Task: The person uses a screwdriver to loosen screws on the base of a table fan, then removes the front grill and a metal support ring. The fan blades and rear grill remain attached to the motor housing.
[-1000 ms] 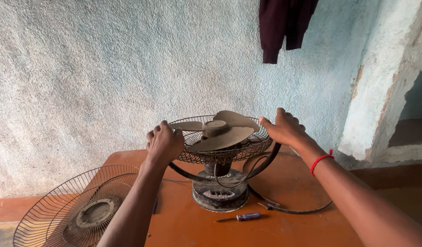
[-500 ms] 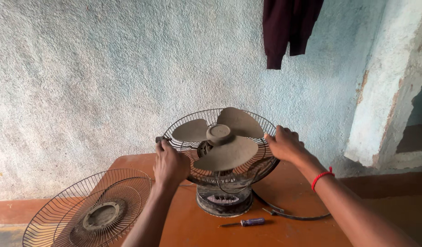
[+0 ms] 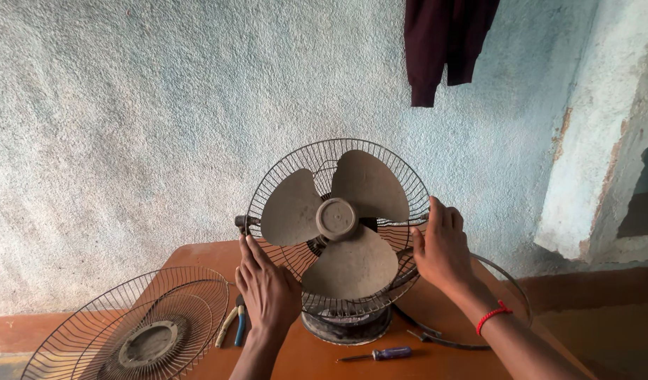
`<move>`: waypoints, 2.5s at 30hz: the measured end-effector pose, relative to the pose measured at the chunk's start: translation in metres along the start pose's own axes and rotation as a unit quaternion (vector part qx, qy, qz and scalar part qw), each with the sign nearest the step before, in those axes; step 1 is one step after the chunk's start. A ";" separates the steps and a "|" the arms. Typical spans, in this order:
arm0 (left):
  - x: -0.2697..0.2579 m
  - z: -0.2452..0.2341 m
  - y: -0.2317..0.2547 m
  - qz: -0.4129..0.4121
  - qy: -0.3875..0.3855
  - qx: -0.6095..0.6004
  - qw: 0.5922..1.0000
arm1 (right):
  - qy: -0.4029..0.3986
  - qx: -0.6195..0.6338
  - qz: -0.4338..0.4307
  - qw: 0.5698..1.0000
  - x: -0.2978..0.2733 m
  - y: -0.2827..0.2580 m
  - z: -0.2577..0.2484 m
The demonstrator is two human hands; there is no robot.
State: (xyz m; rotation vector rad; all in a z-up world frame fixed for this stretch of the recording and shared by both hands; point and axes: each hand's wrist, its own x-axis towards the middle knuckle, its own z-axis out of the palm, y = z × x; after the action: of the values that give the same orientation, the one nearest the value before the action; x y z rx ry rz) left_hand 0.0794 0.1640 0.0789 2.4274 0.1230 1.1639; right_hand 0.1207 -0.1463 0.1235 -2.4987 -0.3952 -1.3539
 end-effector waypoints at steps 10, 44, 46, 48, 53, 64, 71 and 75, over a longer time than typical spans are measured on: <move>-0.009 0.037 -0.008 -0.001 0.111 0.023 0.994 | 0.030 0.023 0.018 0.999 -0.006 -0.011 -0.002; 0.150 0.002 -0.076 0.028 -0.305 0.086 0.948 | -0.237 0.168 0.048 0.956 0.024 0.032 -0.039; 0.156 0.004 -0.085 0.057 -0.313 0.046 0.947 | -0.259 0.152 0.076 0.951 0.025 0.032 -0.039; 0.161 0.005 -0.090 0.062 -0.316 0.044 0.946 | -0.266 0.136 0.095 0.950 0.027 0.032 -0.038; 0.167 0.000 -0.085 0.026 -0.332 0.078 0.940 | -0.279 0.103 0.090 0.951 0.034 0.036 -0.032; 0.151 -0.021 -0.079 -0.011 -0.301 0.023 0.953 | -0.293 0.081 0.106 0.947 0.039 0.038 -0.027; 0.133 -0.009 -0.086 0.012 -0.213 -0.063 0.975 | -0.235 0.111 0.098 0.961 0.026 0.033 -0.024; 0.126 -0.010 -0.078 -0.021 -0.183 -0.129 0.974 | -0.182 0.129 0.085 0.971 0.020 0.033 -0.016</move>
State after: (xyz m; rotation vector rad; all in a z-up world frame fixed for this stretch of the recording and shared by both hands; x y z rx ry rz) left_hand 0.1611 0.2710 0.1412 2.3451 -0.0852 0.6506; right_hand 0.1312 -0.1804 0.1452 -2.4859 -0.3908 -0.7253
